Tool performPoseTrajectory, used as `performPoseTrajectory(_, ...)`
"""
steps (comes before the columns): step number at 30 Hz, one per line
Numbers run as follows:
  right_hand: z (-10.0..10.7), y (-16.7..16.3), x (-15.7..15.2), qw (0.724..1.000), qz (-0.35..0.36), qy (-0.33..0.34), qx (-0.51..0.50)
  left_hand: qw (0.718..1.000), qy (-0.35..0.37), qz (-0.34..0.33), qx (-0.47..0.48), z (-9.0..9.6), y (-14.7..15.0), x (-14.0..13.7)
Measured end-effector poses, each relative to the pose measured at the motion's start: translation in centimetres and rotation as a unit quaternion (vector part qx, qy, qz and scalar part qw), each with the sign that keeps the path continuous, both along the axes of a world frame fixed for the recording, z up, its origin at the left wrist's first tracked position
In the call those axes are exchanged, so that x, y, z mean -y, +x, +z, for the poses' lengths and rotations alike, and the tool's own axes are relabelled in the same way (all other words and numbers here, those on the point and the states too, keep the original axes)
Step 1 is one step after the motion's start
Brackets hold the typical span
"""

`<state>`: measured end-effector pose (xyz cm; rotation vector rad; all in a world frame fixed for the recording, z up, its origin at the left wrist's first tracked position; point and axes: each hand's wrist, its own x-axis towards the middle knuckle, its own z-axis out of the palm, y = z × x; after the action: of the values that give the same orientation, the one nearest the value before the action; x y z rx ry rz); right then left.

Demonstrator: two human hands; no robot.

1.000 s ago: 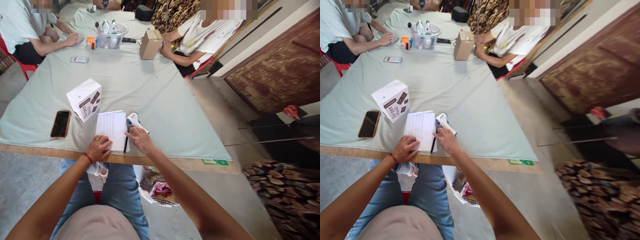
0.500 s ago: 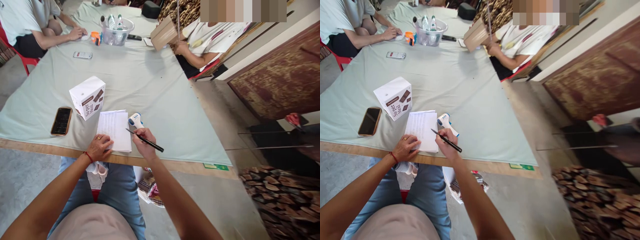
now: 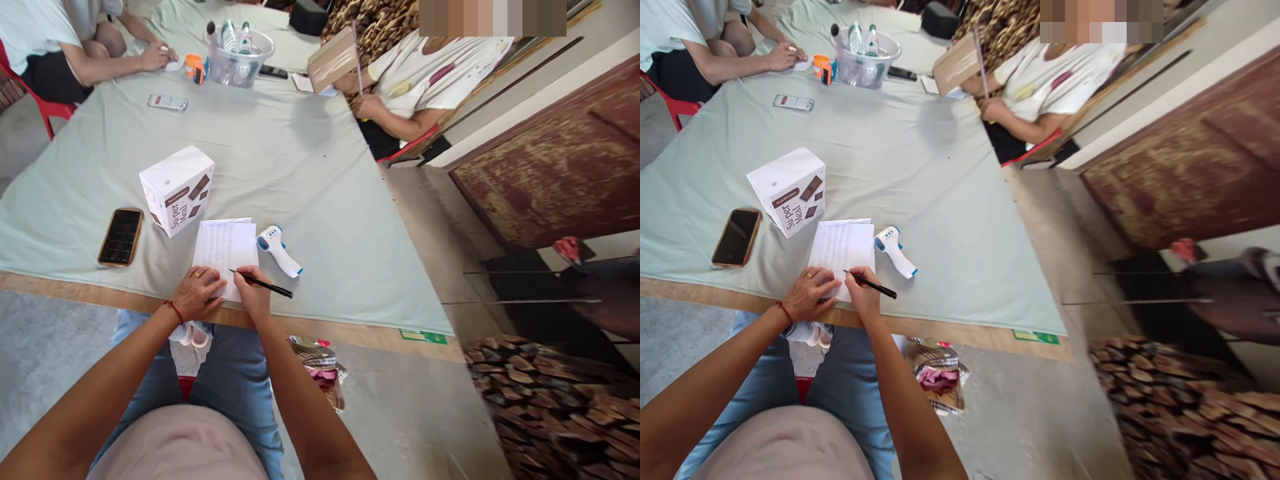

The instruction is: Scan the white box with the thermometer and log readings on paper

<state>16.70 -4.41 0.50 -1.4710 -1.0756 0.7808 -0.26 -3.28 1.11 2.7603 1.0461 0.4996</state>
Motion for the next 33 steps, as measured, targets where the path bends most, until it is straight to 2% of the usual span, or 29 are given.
performPoseTrajectory(4,-1.3,0.6,0.4,0.998,-0.014,0.030,0.047,1.000,-0.004,-0.001,-0.002,0.0,0.0,0.2)
performPoseTrajectory(8,-1.9,0.5,0.6,0.998,0.009,0.035,0.060,1.000,-0.003,0.003,-0.008,0.0,0.1,0.2)
performPoseTrajectory(16,-1.8,0.5,0.5,0.995,0.019,0.035,0.095,1.000,-0.012,0.001,-0.013,0.1,0.1,0.2)
performPoseTrajectory(33,-1.3,0.4,0.7,0.995,0.041,0.014,0.090,1.000,-0.021,0.002,-0.016,0.3,0.1,0.3)
